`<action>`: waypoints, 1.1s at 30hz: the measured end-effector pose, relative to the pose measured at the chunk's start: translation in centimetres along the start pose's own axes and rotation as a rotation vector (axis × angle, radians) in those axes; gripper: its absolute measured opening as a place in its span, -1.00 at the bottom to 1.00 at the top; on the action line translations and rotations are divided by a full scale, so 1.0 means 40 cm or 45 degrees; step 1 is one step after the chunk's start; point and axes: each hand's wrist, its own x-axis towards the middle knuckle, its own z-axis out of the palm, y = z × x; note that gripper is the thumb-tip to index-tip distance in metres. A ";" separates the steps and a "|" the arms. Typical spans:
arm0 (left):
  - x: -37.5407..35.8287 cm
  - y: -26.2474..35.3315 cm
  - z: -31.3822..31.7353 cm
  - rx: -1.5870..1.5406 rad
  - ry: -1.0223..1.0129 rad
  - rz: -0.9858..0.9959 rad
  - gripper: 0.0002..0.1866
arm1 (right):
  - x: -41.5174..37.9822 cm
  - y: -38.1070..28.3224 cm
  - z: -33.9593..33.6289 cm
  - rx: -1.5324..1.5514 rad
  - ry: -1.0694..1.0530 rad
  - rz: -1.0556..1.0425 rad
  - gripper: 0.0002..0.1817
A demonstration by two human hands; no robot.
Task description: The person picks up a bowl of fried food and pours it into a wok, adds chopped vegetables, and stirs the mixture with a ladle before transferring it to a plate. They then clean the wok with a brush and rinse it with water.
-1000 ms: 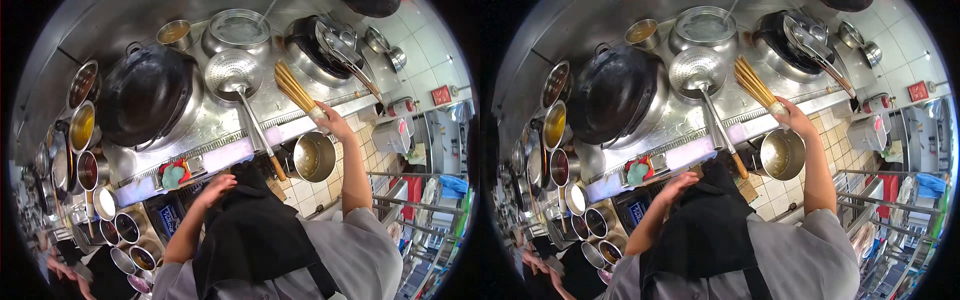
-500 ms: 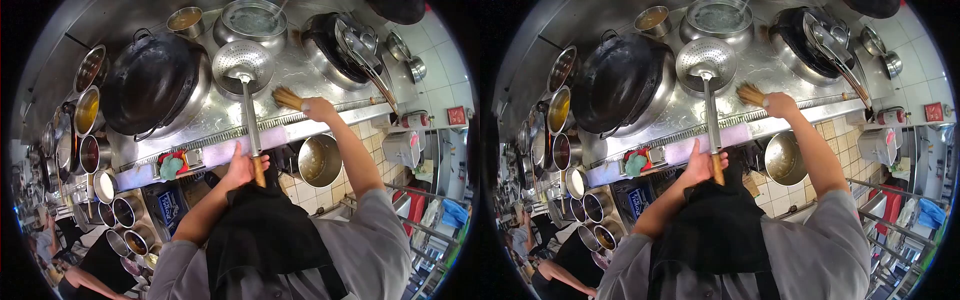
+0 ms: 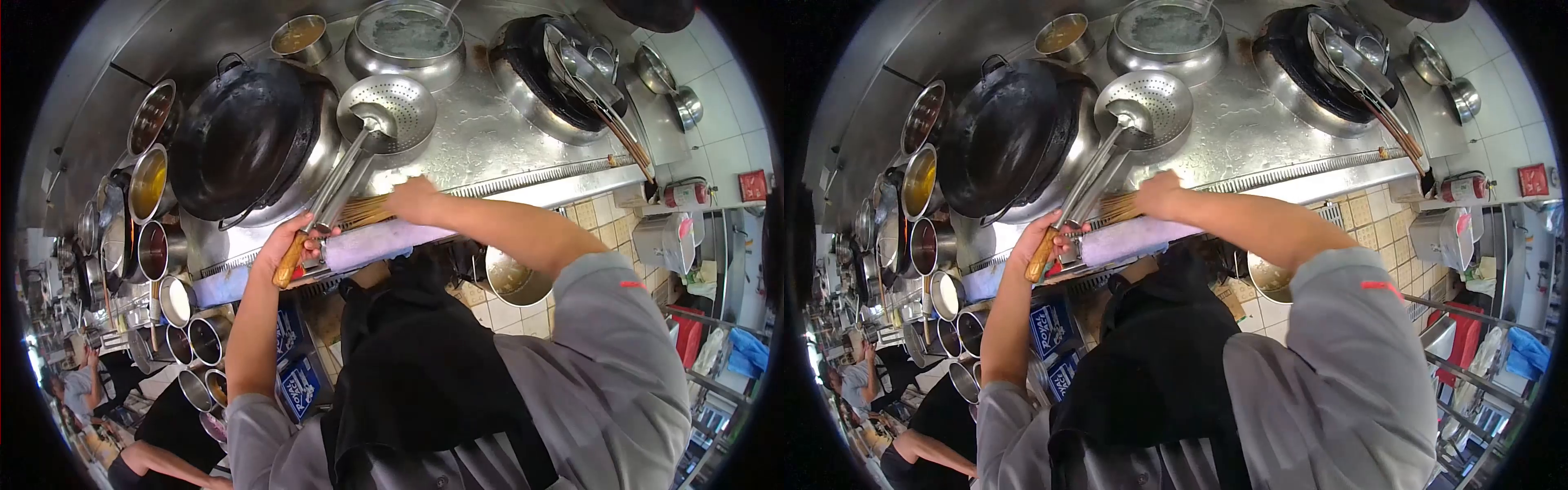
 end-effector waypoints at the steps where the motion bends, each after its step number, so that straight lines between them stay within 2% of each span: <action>1: 0.008 0.003 -0.005 0.026 0.007 -0.010 -0.53 | -0.051 0.065 0.009 -0.015 -0.064 0.023 -0.78; 2: 0.020 0.001 -0.015 0.021 0.000 -0.009 -0.53 | -0.090 0.181 0.108 -0.045 0.059 0.006 -0.81; 3: 0.035 -0.006 -0.029 -0.009 -0.035 -0.031 -0.56 | -0.168 0.252 0.075 0.031 -0.133 0.226 -0.85; 4: 0.044 -0.016 -0.035 -0.039 -0.070 -0.058 -0.60 | -0.254 0.349 0.099 -0.203 -0.207 0.247 -0.64; 5: 0.045 -0.020 -0.024 0.001 -0.144 -0.039 -0.59 | -0.353 0.431 0.101 -0.189 -0.162 0.334 -0.65; 6: 0.056 -0.027 -0.019 -0.007 -0.152 -0.034 -0.59 | -0.431 0.492 0.076 -0.262 -0.316 0.515 -0.70; 7: 0.069 -0.038 -0.017 0.069 -0.153 -0.017 -0.59 | -0.489 0.527 0.030 -0.189 -0.456 0.805 -0.77; 9: 0.090 -0.055 -0.021 0.161 -0.147 -0.011 -0.61 | -0.589 0.671 0.088 -0.388 -0.365 1.190 -0.80; 11: 0.102 -0.066 -0.009 0.202 -0.132 0.008 -0.62 | -0.615 0.715 0.050 -0.556 -0.406 1.340 -0.80; 12: 0.108 -0.073 -0.002 0.245 -0.121 0.004 -0.63 | -0.607 0.721 0.034 -0.556 -0.396 1.327 -0.80; 14: 0.123 -0.098 0.036 0.205 -0.037 -0.030 -0.65 | -0.604 0.677 0.014 -0.416 -0.143 1.133 -0.83; 16: 0.149 -0.126 0.058 0.414 0.106 -0.009 -0.62 | -0.513 0.612 0.046 -0.410 -0.030 0.840 -0.77; 17: 0.148 -0.138 0.084 0.418 0.125 -0.004 -0.62 | -0.450 0.559 0.064 -0.346 0.045 0.653 -0.71; 18: 0.153 -0.149 0.120 0.355 0.143 0.021 -0.59 | -0.385 0.414 -0.017 -0.286 0.032 0.535 -0.62; 19: 0.161 -0.154 0.147 0.293 0.151 0.047 -0.55 | -0.305 0.379 0.051 -0.067 0.110 0.469 -0.60; 20: 0.171 -0.152 0.158 0.299 0.144 0.062 -0.55 | -0.247 0.288 0.059 0.021 0.344 0.369 -0.77; 22: 0.185 -0.161 0.167 0.260 0.094 0.004 -0.63 | -0.173 0.151 0.023 0.146 0.223 0.243 -0.68; 23: 0.188 -0.187 0.175 0.275 0.188 0.016 -0.65 | -0.160 0.121 0.026 0.028 -0.065 0.271 -0.63; 25: 0.204 -0.228 0.160 0.201 0.173 -0.012 -0.67 | -0.236 0.210 0.066 0.179 0.086 0.209 -0.62; 27: 0.210 -0.267 0.172 0.074 0.140 -0.050 -0.72 | -0.326 0.378 0.145 0.085 -0.002 0.328 -0.61; 28: 0.216 -0.291 0.175 0.017 0.110 -0.062 -0.74 | -0.389 0.434 0.118 -0.002 -0.144 0.464 -0.60; 30: 0.249 -0.332 0.180 -0.107 0.071 -0.095 -0.78 | -0.528 0.597 0.144 -0.114 -0.108 0.574 -0.66; 31: 0.267 -0.341 0.190 -0.192 0.031 -0.116 -0.81 | -0.572 0.614 0.100 -0.199 -0.256 0.848 -0.54; 32: 0.284 -0.346 0.207 -0.211 0.034 -0.113 -0.83 | -0.602 0.618 0.055 -0.209 -0.360 1.080 -0.60; 33: 0.312 -0.355 0.217 -0.215 0.048 -0.088 -0.83 | -0.636 0.647 0.063 -0.240 -0.262 1.180 -0.59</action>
